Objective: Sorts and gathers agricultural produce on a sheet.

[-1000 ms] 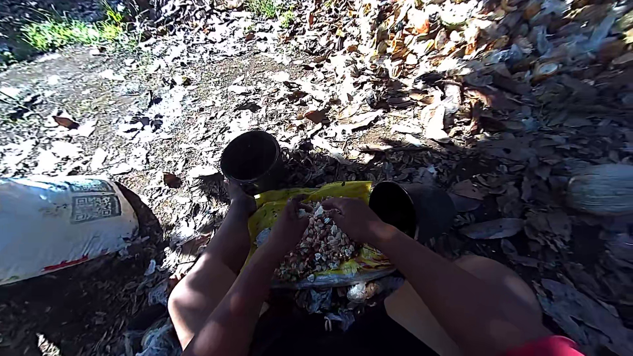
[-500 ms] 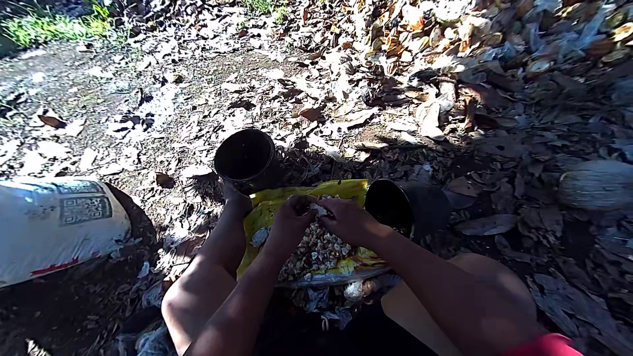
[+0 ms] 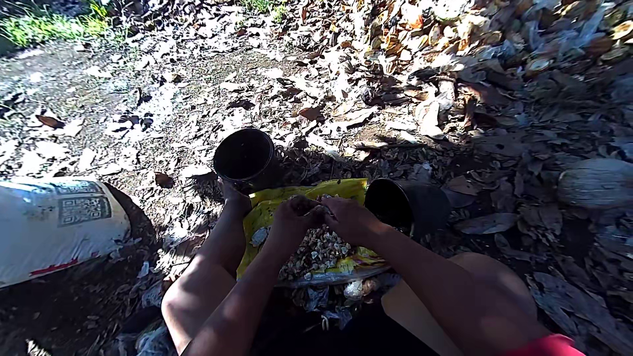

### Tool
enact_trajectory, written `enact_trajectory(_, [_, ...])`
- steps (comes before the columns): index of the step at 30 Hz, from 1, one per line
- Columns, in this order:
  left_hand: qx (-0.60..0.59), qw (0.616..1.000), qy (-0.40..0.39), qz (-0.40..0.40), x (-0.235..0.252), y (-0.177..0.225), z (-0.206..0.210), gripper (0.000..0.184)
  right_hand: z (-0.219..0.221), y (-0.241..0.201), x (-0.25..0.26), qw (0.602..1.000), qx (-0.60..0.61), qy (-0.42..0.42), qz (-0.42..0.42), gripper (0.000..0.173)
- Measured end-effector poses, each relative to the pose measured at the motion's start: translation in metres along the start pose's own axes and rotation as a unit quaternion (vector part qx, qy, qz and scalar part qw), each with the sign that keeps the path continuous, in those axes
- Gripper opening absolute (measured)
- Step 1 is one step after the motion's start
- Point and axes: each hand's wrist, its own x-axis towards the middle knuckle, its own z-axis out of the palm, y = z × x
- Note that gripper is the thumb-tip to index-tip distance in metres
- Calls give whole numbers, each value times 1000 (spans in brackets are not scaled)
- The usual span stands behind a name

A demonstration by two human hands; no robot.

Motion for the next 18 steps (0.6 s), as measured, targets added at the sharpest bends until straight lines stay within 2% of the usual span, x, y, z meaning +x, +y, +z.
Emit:
enact_trajectory(3, [-39,999,-9,-12,-1,0,-4,15,-2,0,0,1000,24,-1,-8,38])
enact_trajectory(8, [-87,994,-50,-37,-1,0,-11,16,-3,12,2,991,130,34,-18,33])
enact_trajectory(14, [96,994,-40,13,11,-19,-34,18,0,7,3,991,104,39,72,32])
enact_trajectory(16, [155,986,-58,10,14,-24,-45,23,1,8,4,991,101,35,85,38])
enact_trajectory(18, [189,980,-66,-1,16,-29,-55,27,1,10,5,990,103,36,90,36])
